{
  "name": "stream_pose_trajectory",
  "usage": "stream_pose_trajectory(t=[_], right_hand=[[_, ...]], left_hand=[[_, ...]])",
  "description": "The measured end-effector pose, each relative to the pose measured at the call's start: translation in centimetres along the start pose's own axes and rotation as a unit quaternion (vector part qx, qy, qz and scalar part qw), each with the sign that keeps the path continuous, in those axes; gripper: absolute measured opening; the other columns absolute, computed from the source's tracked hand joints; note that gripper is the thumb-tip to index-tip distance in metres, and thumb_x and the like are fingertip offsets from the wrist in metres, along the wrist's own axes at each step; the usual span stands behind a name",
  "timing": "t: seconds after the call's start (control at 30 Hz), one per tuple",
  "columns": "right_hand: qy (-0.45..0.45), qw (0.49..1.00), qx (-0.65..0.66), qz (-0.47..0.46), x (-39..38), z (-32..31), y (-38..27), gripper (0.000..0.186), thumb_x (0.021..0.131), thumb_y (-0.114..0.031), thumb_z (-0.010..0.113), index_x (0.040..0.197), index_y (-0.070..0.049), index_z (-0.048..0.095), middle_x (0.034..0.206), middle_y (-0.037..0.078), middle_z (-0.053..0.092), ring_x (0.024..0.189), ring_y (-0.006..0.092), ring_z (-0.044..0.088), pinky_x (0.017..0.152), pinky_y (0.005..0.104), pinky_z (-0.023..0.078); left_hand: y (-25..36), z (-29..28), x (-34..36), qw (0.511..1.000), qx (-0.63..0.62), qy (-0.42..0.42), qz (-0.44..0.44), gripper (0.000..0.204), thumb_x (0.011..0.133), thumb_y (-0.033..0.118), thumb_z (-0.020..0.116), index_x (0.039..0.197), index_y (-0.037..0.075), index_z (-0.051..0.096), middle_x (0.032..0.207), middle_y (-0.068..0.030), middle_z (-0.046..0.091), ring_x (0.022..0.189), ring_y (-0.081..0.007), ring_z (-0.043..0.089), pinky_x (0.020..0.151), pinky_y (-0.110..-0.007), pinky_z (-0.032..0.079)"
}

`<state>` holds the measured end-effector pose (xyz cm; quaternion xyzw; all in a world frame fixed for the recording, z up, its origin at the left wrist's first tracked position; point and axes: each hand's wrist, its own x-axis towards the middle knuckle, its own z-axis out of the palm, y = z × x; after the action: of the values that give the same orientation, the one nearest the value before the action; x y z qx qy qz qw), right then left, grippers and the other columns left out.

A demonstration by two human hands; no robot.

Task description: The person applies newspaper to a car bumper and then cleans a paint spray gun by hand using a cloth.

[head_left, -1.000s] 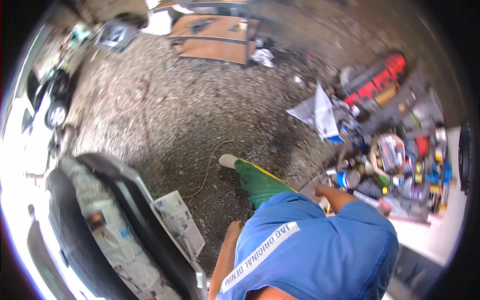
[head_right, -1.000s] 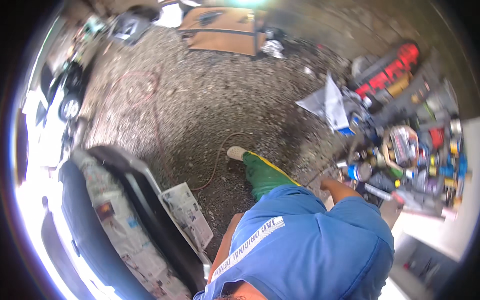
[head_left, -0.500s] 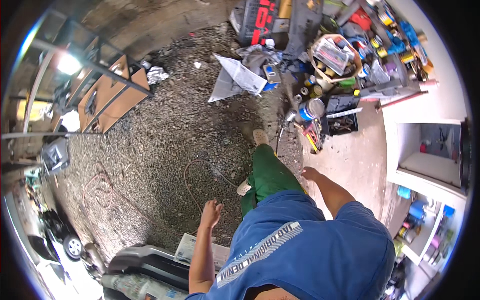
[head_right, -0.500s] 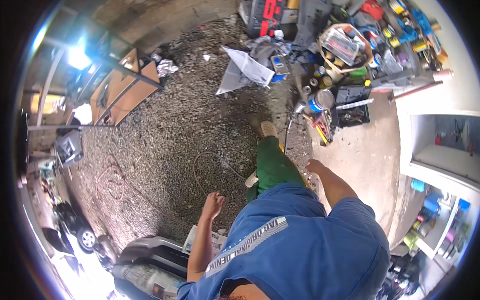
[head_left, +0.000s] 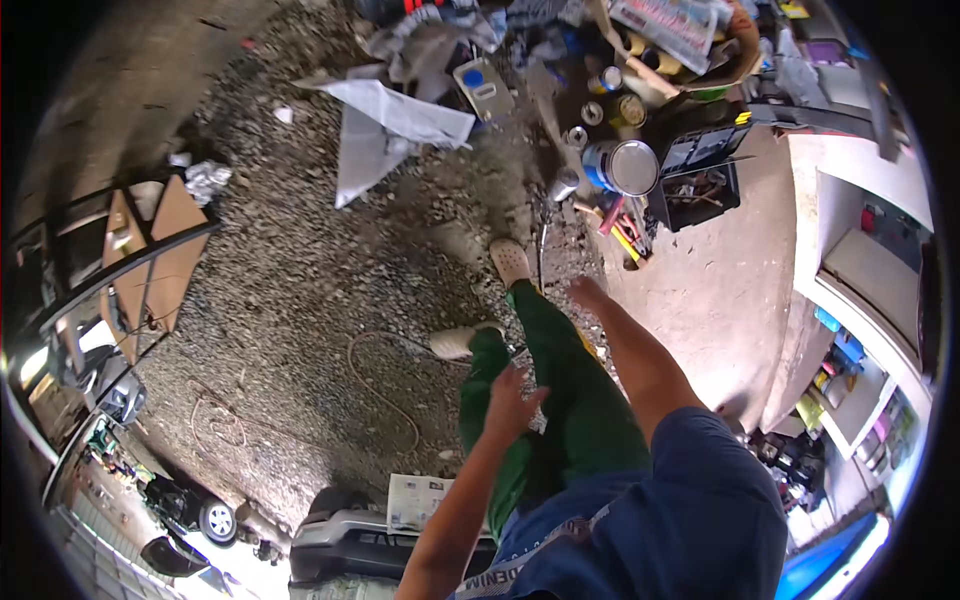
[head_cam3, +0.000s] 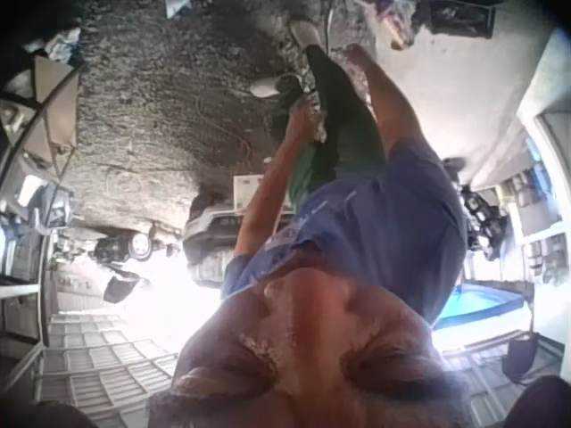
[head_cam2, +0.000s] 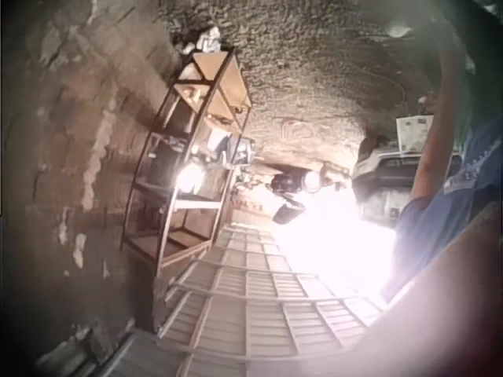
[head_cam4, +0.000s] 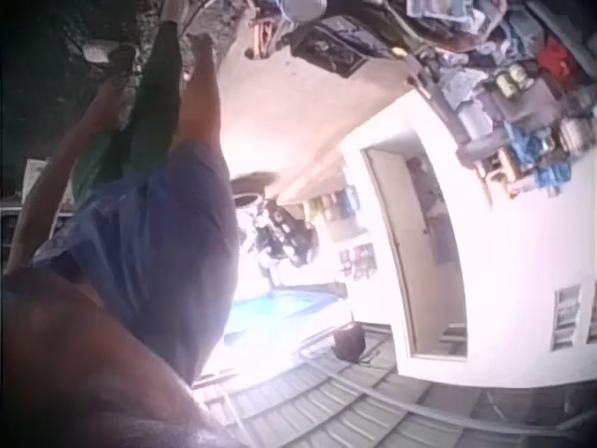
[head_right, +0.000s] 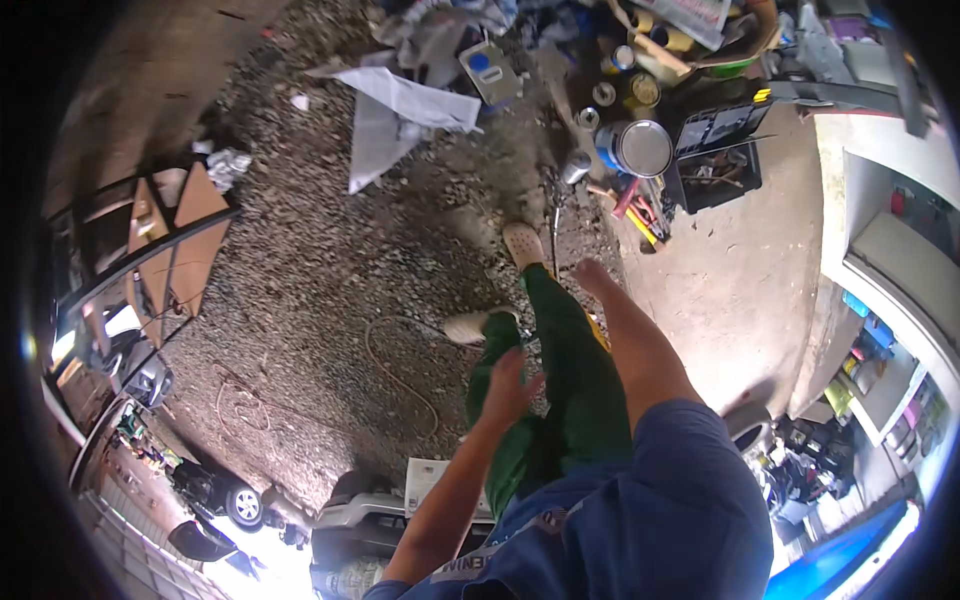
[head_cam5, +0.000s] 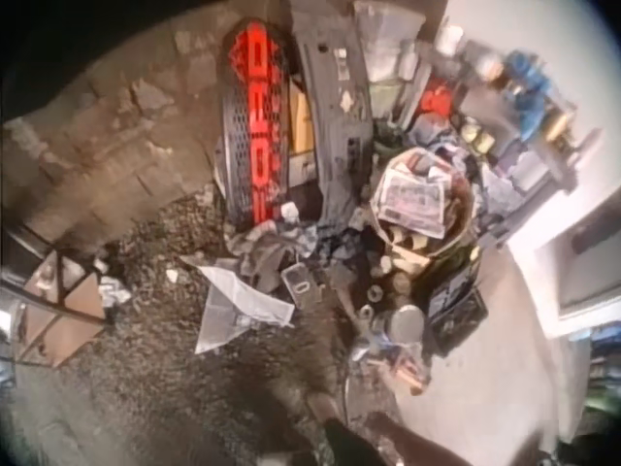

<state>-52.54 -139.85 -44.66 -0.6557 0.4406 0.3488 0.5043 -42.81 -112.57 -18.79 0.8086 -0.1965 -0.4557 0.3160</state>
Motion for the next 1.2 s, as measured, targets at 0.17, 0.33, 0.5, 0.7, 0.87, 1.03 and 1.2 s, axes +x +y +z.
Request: stream_pose_trajectory(t=[0.17,0.33,0.5,0.7,0.87,1.03,1.2], right_hand=[[0.077,0.956,0.266,0.098,12.4,3.0,1.5,0.030,0.083,-0.030,0.071,0.070,-0.007,0.057,0.061,0.006,0.051,0.054,0.0196,0.051,0.047,0.0385,0.043],[0.024,0.943,0.275,0.187,24.2,0.4,8.1,0.021,0.084,-0.029,0.073,0.093,-0.016,0.058,0.072,0.000,0.049,0.057,0.0132,0.046,0.048,0.0338,0.039],[0.153,0.904,0.346,0.199,29.8,4.9,5.3,0.042,0.080,-0.031,0.077,0.114,-0.016,0.058,0.080,0.003,0.054,0.066,0.0158,0.051,0.056,0.0352,0.042],[0.162,0.933,0.269,0.178,24.7,3.9,0.5,0.038,0.084,-0.029,0.075,0.116,-0.013,0.062,0.091,0.003,0.067,0.079,0.0186,0.059,0.075,0.0311,0.045],[0.180,0.968,0.168,-0.040,11.5,0.9,-2.0,0.036,0.087,-0.015,0.069,0.119,-0.002,0.059,0.097,0.008,0.068,0.091,0.0220,0.063,0.086,0.0342,0.048],[0.088,0.975,-0.084,-0.185,-2.0,-6.4,-12.8,0.036,0.082,0.000,0.055,0.118,0.003,0.057,0.127,0.020,0.055,0.116,0.0331,0.055,0.095,0.0404,0.044],[-0.074,0.981,-0.034,-0.177,-8.8,-7.6,-19.6,0.042,0.080,0.002,0.052,0.122,0.002,0.056,0.128,0.018,0.055,0.116,0.0317,0.056,0.097,0.0385,0.044]], left_hand=[[3.3,8.3,9.0,0.995,-0.009,-0.102,-0.006,0.060,0.086,0.042,0.067,0.132,0.005,0.054,0.147,-0.0198,0.037,0.139,-0.0412,0.029,0.112,-0.053,0.029],[3.3,9.8,13.6,0.982,-0.006,-0.177,0.065,0.048,0.080,0.039,0.069,0.119,0.012,0.063,0.145,-0.0124,0.040,0.141,-0.0357,0.028,0.113,-0.059,0.024],[1.2,9.1,14.6,0.980,-0.054,-0.190,0.032,0.043,0.078,0.040,0.069,0.112,0.015,0.066,0.139,-0.0114,0.044,0.141,-0.0338,0.030,0.114,-0.059,0.023],[1.9,6.5,15.4,0.984,-0.055,-0.165,0.033,0.040,0.079,0.040,0.070,0.110,0.015,0.067,0.140,-0.0115,0.046,0.140,-0.0343,0.032,0.115,-0.057,0.024],[2.9,6.4,14.2,0.994,-0.019,-0.110,-0.002,0.042,0.084,0.041,0.068,0.116,0.014,0.066,0.144,-0.0130,0.042,0.140,-0.0376,0.030,0.115,-0.055,0.025],[4.0,7.9,11.9,0.997,0.023,-0.030,-0.062,0.052,0.089,0.040,0.063,0.129,0.007,0.056,0.144,-0.0199,0.040,0.139,-0.0398,0.031,0.112,-0.053,0.030],[3.5,6.5,9.8,0.992,0.013,0.084,-0.092,0.050,0.089,0.035,0.063,0.128,0.005,0.056,0.141,-0.0194,0.044,0.133,-0.0380,0.039,0.109,-0.049,0.035]])
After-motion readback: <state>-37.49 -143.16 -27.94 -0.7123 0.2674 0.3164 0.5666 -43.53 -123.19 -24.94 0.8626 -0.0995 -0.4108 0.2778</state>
